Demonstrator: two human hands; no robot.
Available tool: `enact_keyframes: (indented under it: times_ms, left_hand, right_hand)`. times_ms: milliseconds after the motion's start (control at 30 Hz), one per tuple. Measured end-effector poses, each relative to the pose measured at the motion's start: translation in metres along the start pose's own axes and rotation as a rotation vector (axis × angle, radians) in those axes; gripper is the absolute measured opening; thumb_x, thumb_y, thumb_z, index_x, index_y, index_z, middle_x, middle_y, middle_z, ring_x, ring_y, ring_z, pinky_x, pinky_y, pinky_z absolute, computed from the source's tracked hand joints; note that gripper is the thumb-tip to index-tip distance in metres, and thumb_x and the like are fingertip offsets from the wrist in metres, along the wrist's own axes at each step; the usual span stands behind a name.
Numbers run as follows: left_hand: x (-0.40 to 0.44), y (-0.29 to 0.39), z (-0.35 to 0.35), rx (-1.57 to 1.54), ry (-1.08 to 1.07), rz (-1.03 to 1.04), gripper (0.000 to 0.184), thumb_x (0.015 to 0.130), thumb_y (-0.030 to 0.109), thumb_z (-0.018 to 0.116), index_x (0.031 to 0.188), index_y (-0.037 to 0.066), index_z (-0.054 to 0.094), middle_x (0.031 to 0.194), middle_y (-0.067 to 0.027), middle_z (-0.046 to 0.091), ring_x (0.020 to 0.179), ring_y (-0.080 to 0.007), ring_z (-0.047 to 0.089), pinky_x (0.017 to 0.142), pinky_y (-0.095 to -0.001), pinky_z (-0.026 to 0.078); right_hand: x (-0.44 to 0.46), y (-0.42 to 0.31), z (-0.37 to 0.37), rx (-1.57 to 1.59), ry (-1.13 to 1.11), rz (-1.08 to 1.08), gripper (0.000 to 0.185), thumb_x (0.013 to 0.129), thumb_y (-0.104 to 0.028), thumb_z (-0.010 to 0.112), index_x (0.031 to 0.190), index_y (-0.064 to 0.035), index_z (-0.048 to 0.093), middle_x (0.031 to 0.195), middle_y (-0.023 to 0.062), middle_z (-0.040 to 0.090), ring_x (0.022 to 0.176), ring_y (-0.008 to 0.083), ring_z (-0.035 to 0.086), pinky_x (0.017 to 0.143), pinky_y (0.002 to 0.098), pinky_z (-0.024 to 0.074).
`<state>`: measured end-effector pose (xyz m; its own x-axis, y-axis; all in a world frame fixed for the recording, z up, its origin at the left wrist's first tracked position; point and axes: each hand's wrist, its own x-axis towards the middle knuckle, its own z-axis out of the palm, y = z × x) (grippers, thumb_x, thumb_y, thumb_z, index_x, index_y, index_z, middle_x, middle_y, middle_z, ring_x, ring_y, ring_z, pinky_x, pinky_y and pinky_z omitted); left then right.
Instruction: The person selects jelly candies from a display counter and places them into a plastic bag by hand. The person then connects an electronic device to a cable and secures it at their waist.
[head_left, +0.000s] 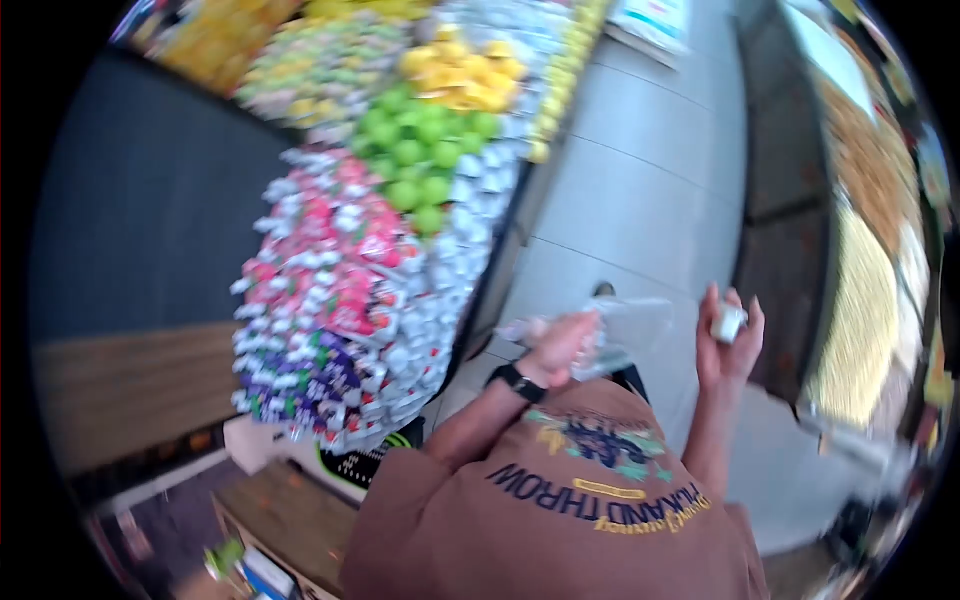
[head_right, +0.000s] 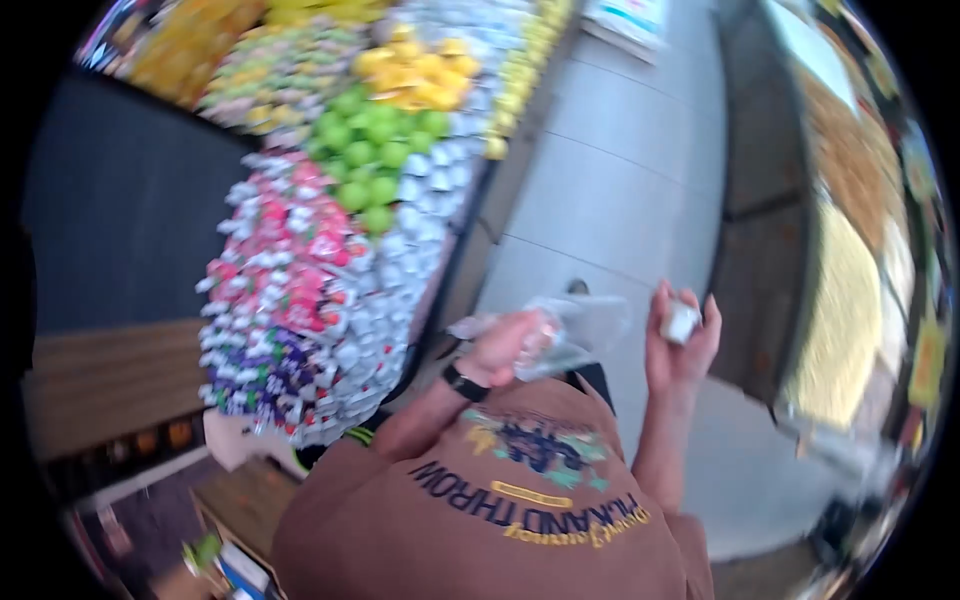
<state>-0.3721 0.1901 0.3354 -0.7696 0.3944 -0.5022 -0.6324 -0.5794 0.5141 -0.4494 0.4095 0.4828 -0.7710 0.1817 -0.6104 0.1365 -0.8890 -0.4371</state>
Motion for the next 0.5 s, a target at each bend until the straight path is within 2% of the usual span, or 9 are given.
enact_keyframes:
  times_ms: [33,67,133,167,300,333,400,467,500]
  left_hand:
    - [0.006,0.007,0.01,0.042,0.097,0.032,0.032,0.102,0.023,0.042,0.108,0.0,0.064,0.098,-0.0048,0.067,0.082,-0.0101,0.063,0.073,-0.0249,0.051]
    - [0.012,0.011,0.015,-0.017,0.116,0.058,0.032,0.102,0.022,0.042,0.109,0.0,0.063,0.099,-0.0056,0.067,0.085,-0.0114,0.063,0.076,-0.0259,0.051]
    - [0.025,0.021,0.031,-0.137,0.112,0.084,0.033,0.102,0.022,0.041,0.111,-0.001,0.063,0.102,-0.0072,0.068,0.092,-0.0138,0.064,0.083,-0.0279,0.051]
    - [0.029,0.028,0.042,-0.164,0.128,0.115,0.033,0.102,0.022,0.041,0.114,-0.002,0.061,0.108,-0.0085,0.066,0.096,-0.0164,0.064,0.087,-0.0297,0.051]
    - [0.043,0.062,0.082,-0.197,0.158,0.187,0.032,0.102,0.025,0.043,0.111,0.001,0.062,0.109,-0.0054,0.065,0.094,-0.0125,0.064,0.082,-0.0275,0.053]
    - [0.052,0.067,0.087,-0.201,0.159,0.197,0.032,0.102,0.025,0.043,0.111,0.001,0.061,0.109,-0.0056,0.065,0.094,-0.0126,0.064,0.082,-0.0276,0.053]
    - [0.072,0.08,0.1,-0.21,0.149,0.222,0.032,0.102,0.025,0.043,0.112,0.001,0.061,0.109,-0.0058,0.065,0.094,-0.0127,0.065,0.083,-0.0278,0.053]
    - [0.097,0.096,0.113,-0.217,0.108,0.233,0.031,0.102,0.026,0.044,0.111,0.001,0.061,0.106,-0.005,0.065,0.091,-0.0118,0.064,0.08,-0.0274,0.052]
    - [0.11,0.102,0.12,-0.223,0.088,0.237,0.031,0.102,0.026,0.044,0.11,0.002,0.061,0.104,-0.0046,0.065,0.089,-0.0113,0.064,0.079,-0.0271,0.052]
  right_hand:
    - [0.025,-0.004,-0.028,-0.027,-0.185,0.205,0.035,0.097,-0.033,0.048,0.094,0.0009,0.058,0.103,0.0222,0.058,0.082,0.0262,0.061,0.063,0.03,0.056]
    - [0.047,-0.007,-0.052,-0.052,-0.362,0.397,0.034,0.097,-0.032,0.05,0.093,0.0007,0.058,0.101,0.0221,0.059,0.084,0.0269,0.061,0.064,0.0308,0.0563]
    - [0.063,-0.006,-0.054,-0.154,-0.318,0.53,0.032,0.097,-0.031,0.051,0.093,0.0002,0.057,0.099,0.0223,0.059,0.085,0.0278,0.062,0.064,0.033,0.0575]
    - [0.073,-0.011,-0.051,-0.154,-0.297,0.566,0.028,0.096,-0.026,0.055,0.095,0.001,0.057,0.103,0.0231,0.058,0.088,0.028,0.061,0.072,0.0332,0.0581]
    - [0.079,-0.059,0.024,-0.201,-0.474,0.271,0.024,0.094,-0.017,0.058,0.106,0.0026,0.054,0.112,0.0247,0.054,0.102,0.0309,0.059,0.09,0.033,0.0542]
    - [0.082,-0.066,0.036,-0.243,-0.392,0.166,0.025,0.095,-0.018,0.056,0.11,0.0018,0.052,0.112,0.0251,0.054,0.104,0.0301,0.059,0.088,0.0328,0.0554]
    - [0.111,-0.079,0.025,-0.297,-0.471,0.249,0.026,0.096,-0.021,0.055,0.11,0.0008,0.051,0.111,0.0247,0.055,0.098,0.028,0.061,0.081,0.0287,0.0577]
    - [0.142,-0.078,0.009,-0.38,-0.338,0.429,0.028,0.098,-0.029,0.051,0.104,-0.0015,0.053,0.091,0.0201,0.061,0.071,0.0257,0.064,0.053,0.0223,0.0564]
    - [0.148,-0.077,0.005,-0.386,-0.332,0.458,0.028,0.097,-0.031,0.05,0.1,-0.003,0.053,0.087,0.019,0.06,0.066,0.0247,0.063,0.046,0.0221,0.0513]
